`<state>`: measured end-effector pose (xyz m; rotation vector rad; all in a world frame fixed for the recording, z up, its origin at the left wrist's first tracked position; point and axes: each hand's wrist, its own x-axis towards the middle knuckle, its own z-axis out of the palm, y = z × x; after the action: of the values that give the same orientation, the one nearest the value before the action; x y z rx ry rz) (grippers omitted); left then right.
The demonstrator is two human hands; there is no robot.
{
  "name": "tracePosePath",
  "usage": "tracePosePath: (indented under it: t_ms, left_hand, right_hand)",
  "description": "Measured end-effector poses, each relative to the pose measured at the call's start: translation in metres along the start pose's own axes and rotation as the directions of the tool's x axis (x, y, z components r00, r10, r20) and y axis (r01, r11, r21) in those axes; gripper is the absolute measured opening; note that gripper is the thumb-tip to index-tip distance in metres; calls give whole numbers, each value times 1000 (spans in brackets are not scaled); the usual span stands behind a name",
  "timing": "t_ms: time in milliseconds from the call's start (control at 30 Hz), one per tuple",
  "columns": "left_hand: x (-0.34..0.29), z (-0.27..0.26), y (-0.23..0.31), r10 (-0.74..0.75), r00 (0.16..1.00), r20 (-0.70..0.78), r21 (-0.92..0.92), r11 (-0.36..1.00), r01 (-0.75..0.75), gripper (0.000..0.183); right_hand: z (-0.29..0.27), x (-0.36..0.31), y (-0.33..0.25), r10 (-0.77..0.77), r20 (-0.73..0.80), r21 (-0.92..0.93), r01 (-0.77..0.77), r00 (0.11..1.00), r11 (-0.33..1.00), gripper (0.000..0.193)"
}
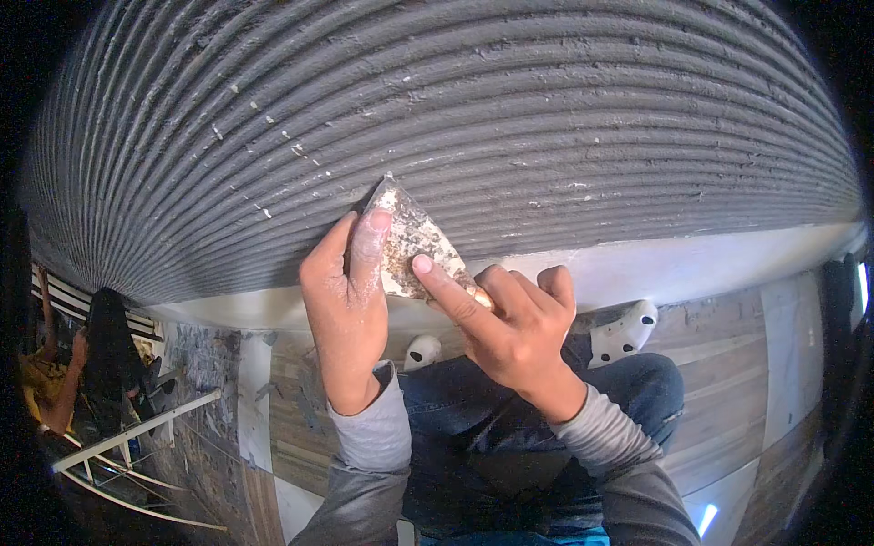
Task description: Using a small trowel to apply and smooth mortar or adhesive over a wall surface in preparation for tiling.
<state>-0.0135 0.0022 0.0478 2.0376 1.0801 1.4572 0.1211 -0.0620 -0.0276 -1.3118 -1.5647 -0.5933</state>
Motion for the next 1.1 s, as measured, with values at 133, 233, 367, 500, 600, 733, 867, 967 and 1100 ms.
tracePosePath:
  t_ms: [133, 233, 367, 500, 600, 733, 867, 967, 1100]
  left_hand:
    - [0, -1, -2, 6, 1000, 19, 40, 999, -7, 33]
    - [1, 2, -5, 50, 999, 13, 57, 997, -51, 32]
    - [1, 5, -6, 75, 997, -14, 84, 994, -74, 33]
    - [1, 7, -6, 64, 995, -78, 23, 998, -62, 36]
    - [0, 2, -3, 48, 999, -10, -11, 999, -48, 34]
    - [0, -5, 1, 71, 997, -39, -146, 986, -76, 29]
    - [0, -4, 8, 90, 971, -222, -91, 989, -113, 8]
    - [6, 5, -2, 313, 916, -252, 75, 950, -304, 16]
    - [11, 12, -3, 442, 874, -202, 204, 892, -403, 23]
  right_hand:
    - [-1, 2, 2, -15, 8, -6, 15, 1000, 1000, 59]
    - [-2, 2, 3, -5, 9, -6, 5, 1000, 1000, 59]
    - [-6, 8, 5, -17, 11, -34, 18, 1000, 999, 58]
    - [-6, 10, 5, -26, -12, -15, 26, 1000, 1000, 57]
    - [8, 0, 10, -27, -78, 90, 34, 997, 995, 56]
    - [11, -7, 23, -52, -167, 143, 76, 985, 987, 52]
    - [9, -8, 38, -85, -238, 158, 125, 967, 979, 52]
    - [7, -7, 45, -102, -247, 99, 130, 964, 987, 52]
    - [2, -10, 63, -142, -244, 33, 155, 959, 987, 51]
